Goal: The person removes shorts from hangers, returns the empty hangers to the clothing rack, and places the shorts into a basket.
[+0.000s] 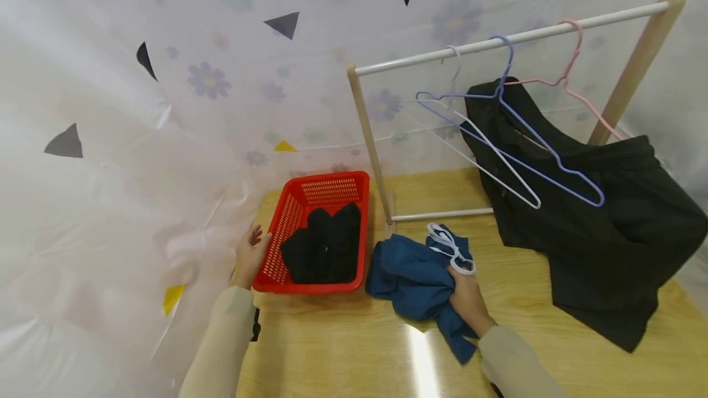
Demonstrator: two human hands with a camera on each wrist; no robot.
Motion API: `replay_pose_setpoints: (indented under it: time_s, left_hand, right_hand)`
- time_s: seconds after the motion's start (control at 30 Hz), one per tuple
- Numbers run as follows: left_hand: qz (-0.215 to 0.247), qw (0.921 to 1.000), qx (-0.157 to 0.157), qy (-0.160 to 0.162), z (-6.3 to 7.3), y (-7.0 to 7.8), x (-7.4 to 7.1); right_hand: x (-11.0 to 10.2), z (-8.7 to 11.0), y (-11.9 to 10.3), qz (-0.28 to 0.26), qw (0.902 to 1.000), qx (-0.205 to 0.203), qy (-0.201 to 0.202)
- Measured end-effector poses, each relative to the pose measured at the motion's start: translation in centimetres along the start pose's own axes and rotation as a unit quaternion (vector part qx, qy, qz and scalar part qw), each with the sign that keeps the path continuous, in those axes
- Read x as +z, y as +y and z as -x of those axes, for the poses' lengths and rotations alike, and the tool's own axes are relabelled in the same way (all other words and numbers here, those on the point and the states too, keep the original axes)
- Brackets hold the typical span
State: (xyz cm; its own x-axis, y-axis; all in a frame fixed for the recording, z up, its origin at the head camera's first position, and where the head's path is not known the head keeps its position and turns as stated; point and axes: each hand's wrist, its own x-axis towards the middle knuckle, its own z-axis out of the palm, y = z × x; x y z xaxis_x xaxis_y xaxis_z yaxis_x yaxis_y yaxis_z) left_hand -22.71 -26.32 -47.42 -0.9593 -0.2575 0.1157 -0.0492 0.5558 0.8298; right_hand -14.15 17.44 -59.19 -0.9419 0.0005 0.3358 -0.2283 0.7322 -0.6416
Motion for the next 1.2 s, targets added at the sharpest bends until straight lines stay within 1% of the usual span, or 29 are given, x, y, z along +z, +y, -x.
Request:
replay_pose_setpoints:
  time_s: [0.1, 0.13, 0.17, 0.23, 0.3, 0.33, 0.37, 0.4, 0.47, 0.5, 0.53, 0.57, 0.6, 0.67, 0.73, 0.77, 0.83, 0.9, 0.97, 1.07, 1.2]
  left_hand:
    - [0.003, 0.9998, -0.021, -0.004, 1.0, -1.7, -0.9]
    - [0.002, 0.9999, -0.012, 0.003, 1.3, -2.3, -1.0]
    - [0.006, 1.0000, -0.002, 0.006, 1.4, -3.3, -1.0]
    - [0.025, 0.9994, 0.026, 0.000, 1.4, -4.8, -1.2]
    - [0.035, 0.9979, 0.053, 0.011, 0.0, -9.2, -0.4]
    - [0.036, 0.9979, 0.053, 0.009, -0.6, -11.0, -0.1]
    - [0.040, 0.9982, 0.045, 0.002, -1.4, -13.0, 0.2]
    - [0.040, 0.9986, 0.034, 0.000, -1.7, -14.2, 0.5]
    - [0.031, 0.9995, -0.003, 0.005, -2.2, -16.2, 1.2]
    - [0.029, 0.9993, -0.023, -0.001, -1.7, -15.4, 1.1]
    - [0.049, 0.9986, -0.018, -0.007, -1.5, -15.3, 1.1]
    - [0.050, 0.9984, -0.024, -0.003, -0.9, -14.3, 1.0]
    - [0.053, 0.9981, -0.033, 0.001, -0.2, -12.8, 0.8]
    - [0.061, 0.9973, -0.040, 0.008, 0.9, -10.5, 0.4]
    - [0.067, 0.9965, -0.049, 0.012, 1.6, -8.8, 0.1]
    - [0.049, 0.9953, -0.083, 0.010, 2.3, -7.0, -0.3]
    - [0.053, 0.9938, -0.097, 0.002, 2.7, -6.0, -0.6]
    - [0.052, 0.9912, -0.121, -0.004, 2.9, -5.3, -0.8]
    - [0.055, 0.9894, -0.134, -0.005, 2.9, -5.1, -0.9]
    - [0.058, 0.9872, -0.149, -0.002, 3.0, -5.1, -0.8]
    - [0.071, 0.9861, -0.150, -0.006, 2.8, -5.3, -0.6]
  right_hand:
    - [0.0, 0.0, 0.0, 0.002, 1.0000, 0.005, -0.008]
    - [0.0, 0.0, 0.0, 0.003, 0.9999, 0.005, -0.009]
    - [0.0, 0.0, 0.0, 0.002, 0.9999, 0.006, -0.009]
    - [0.0, 0.0, 0.0, -0.005, 0.9999, 0.008, -0.009]
    - [-0.1, 0.0, 0.0, -0.015, 0.9998, 0.012, -0.009]
    - [-0.1, 0.0, 0.0, -0.019, 0.9997, 0.013, -0.008]
    - [-0.1, 0.1, 0.1, -0.023, 0.9995, 0.017, -0.008]
    - [-0.1, 0.1, 0.0, -0.027, 0.9994, 0.020, -0.006]
    - [-0.1, 0.2, 0.0, -0.034, 0.9991, 0.025, 0.000]
    - [-0.1, 0.3, 0.0, -0.040, 0.9989, 0.026, 0.006]
    - [-0.2, 0.3, -0.1, -0.041, 0.9987, 0.026, 0.014]
    - [-0.2, 0.4, -0.3, -0.046, 0.9983, 0.028, 0.020]
    - [-0.3, 0.5, -0.4, -0.051, 0.9979, 0.027, 0.030]
    - [-0.5, 0.8, -1.0, -0.060, 0.9966, 0.029, 0.047]
    - [-0.8, 1.1, -1.6, -0.066, 0.9949, 0.035, 0.067]
    - [-1.0, 1.2, -1.9, -0.074, 0.9936, 0.038, 0.076]
    - [-1.3, 1.3, -2.7, -0.085, 0.9908, 0.051, 0.093]
    - [-1.7, 1.3, -3.4, -0.100, 0.9878, 0.064, 0.100]
    - [-2.2, 1.1, -4.2, -0.124, 0.9836, 0.083, 0.102]
    - [-3.4, 0.9, -5.6, -0.160, 0.9753, 0.124, 0.088]
    - [-5.0, 0.6, -7.5, -0.207, 0.9585, 0.184, 0.067]
